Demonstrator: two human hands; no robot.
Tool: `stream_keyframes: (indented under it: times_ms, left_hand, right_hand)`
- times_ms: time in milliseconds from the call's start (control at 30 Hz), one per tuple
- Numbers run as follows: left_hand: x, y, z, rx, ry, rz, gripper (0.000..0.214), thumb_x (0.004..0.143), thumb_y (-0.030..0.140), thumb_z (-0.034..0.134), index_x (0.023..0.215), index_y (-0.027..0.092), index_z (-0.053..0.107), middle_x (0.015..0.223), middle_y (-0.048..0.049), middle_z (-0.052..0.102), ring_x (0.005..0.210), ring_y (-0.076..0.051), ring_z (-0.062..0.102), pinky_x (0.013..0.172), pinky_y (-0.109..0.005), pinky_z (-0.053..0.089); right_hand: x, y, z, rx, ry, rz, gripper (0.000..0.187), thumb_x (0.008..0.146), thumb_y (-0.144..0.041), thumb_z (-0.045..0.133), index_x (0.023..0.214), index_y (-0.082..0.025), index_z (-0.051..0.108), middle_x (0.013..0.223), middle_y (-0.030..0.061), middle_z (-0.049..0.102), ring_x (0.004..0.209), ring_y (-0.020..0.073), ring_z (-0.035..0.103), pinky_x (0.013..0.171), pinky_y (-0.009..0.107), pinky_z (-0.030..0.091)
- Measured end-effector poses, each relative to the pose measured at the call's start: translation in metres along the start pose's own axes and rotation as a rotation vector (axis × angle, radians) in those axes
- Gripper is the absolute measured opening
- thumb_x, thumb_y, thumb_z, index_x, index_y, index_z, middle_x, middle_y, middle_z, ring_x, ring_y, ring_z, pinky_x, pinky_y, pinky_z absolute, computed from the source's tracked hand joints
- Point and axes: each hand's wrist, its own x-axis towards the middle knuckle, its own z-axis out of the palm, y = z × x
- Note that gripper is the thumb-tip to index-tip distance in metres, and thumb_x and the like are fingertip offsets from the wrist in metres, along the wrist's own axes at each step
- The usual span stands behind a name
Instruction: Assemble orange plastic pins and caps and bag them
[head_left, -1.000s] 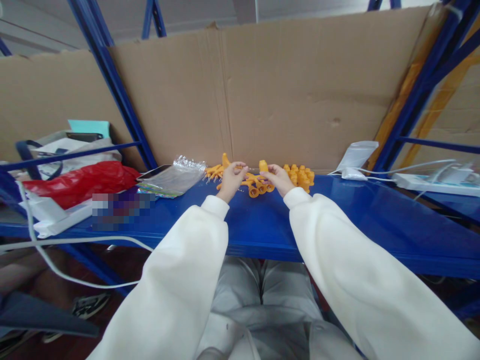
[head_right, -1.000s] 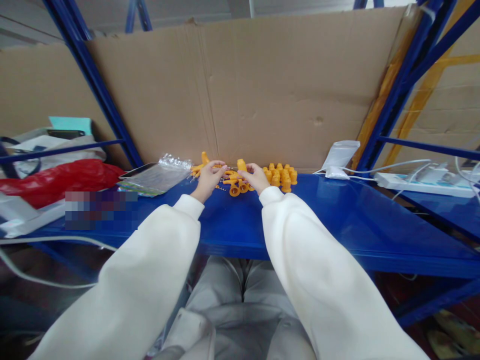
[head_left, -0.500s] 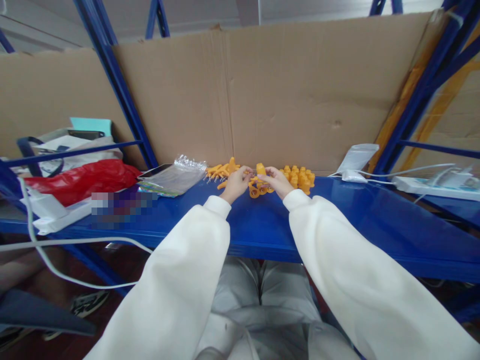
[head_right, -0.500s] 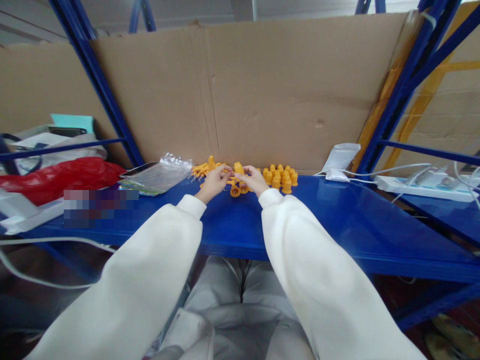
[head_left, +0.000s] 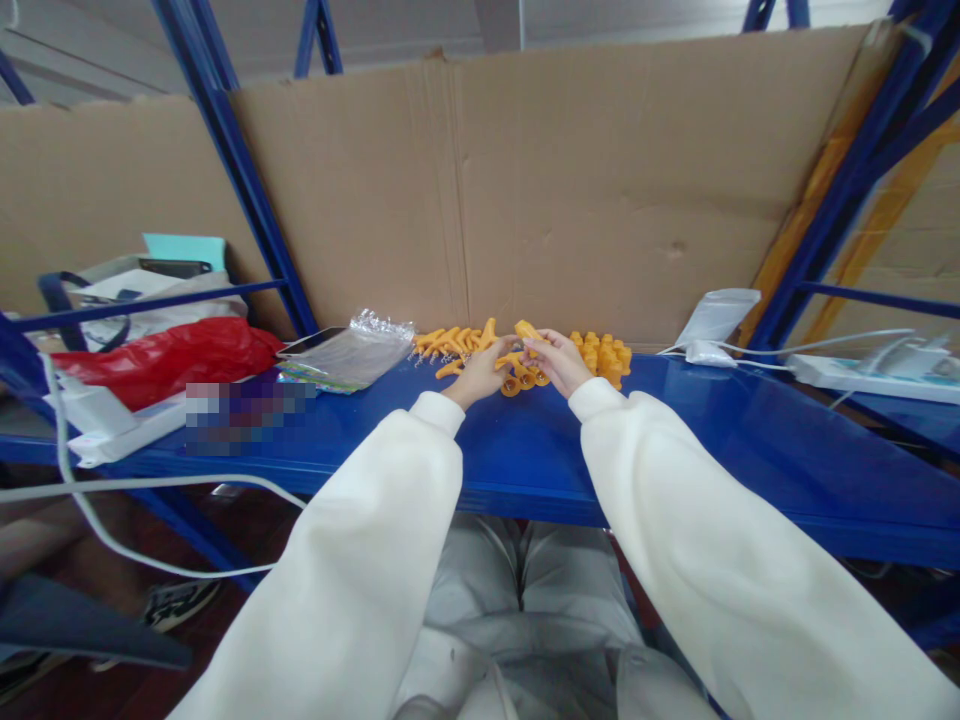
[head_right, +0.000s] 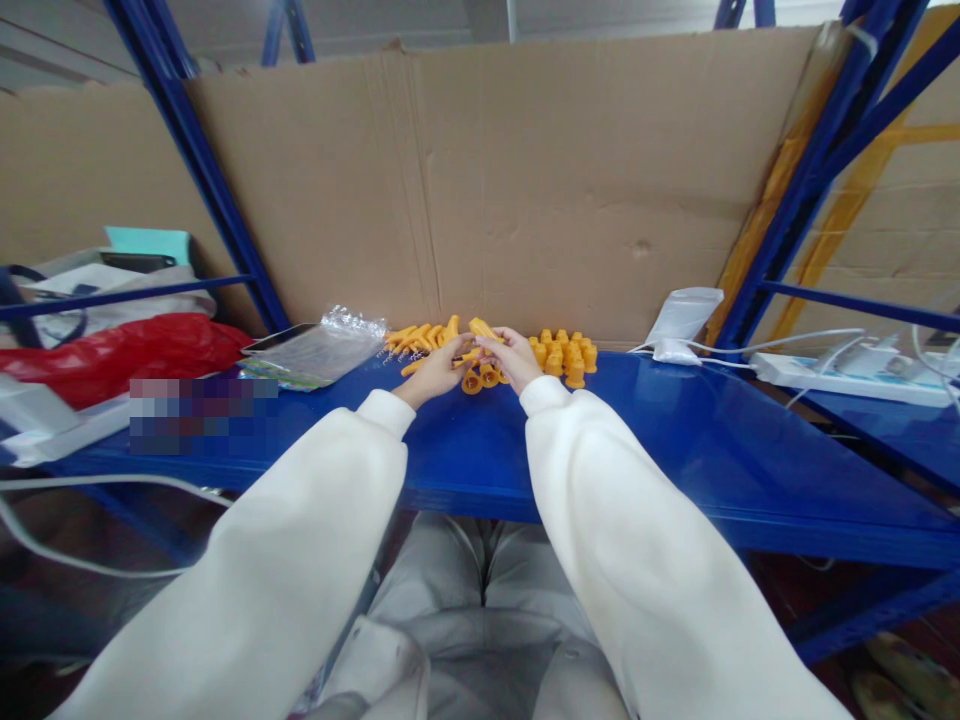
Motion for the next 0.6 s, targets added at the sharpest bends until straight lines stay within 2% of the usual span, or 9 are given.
stream_keyframes:
  times_ms: [167,300,433,600]
  left_hand:
    - [0.000,-0.006,0.001,0.038,0.034,-0.062,0.062,0.081,0.007,0.062,0.141,0.019,0.057,0.141,-0.0158,0.065,0.132,-0.027,0.063,0.116,-0.045,0.047]
    - [0.004,-0.008,-0.002,0.088,0.125,-0.179,0.052,0.087,0.011,0.058,0.138,0.015,0.060,0.121,-0.0155,0.074,0.113,-0.025,0.071,0.105,-0.043,0.054]
    - [0.006,-0.008,-0.009,0.192,0.161,-0.238,0.036,0.089,0.012,0.055,0.122,0.013,0.071,0.098,-0.0123,0.076,0.095,-0.025,0.073,0.098,-0.042,0.057]
    - [0.002,-0.014,-0.020,0.316,0.065,-0.209,0.015,0.081,0.013,0.068,0.092,0.016,0.077,0.098,-0.0130,0.075,0.101,-0.028,0.071,0.104,-0.045,0.054]
  right_hand:
    - [0.000,-0.002,-0.002,-0.056,0.034,0.005,0.035,0.066,-0.039,0.087,0.081,-0.022,0.061,0.077,-0.0035,0.064,0.078,0.0142,0.067,0.078,0.029,0.056]
    - [-0.003,-0.004,0.002,-0.078,0.036,0.013,0.035,0.066,-0.040,0.088,0.078,-0.023,0.059,0.072,-0.0042,0.062,0.073,0.0137,0.065,0.079,0.030,0.057]
    - [-0.005,-0.005,0.005,-0.075,0.017,0.007,0.036,0.065,-0.040,0.089,0.076,-0.023,0.058,0.066,-0.0050,0.060,0.070,0.0140,0.065,0.078,0.030,0.057]
    - [-0.004,-0.009,0.000,-0.069,0.026,-0.054,0.038,0.066,-0.044,0.087,0.073,-0.024,0.056,0.066,-0.0047,0.058,0.069,0.0140,0.061,0.079,0.032,0.057]
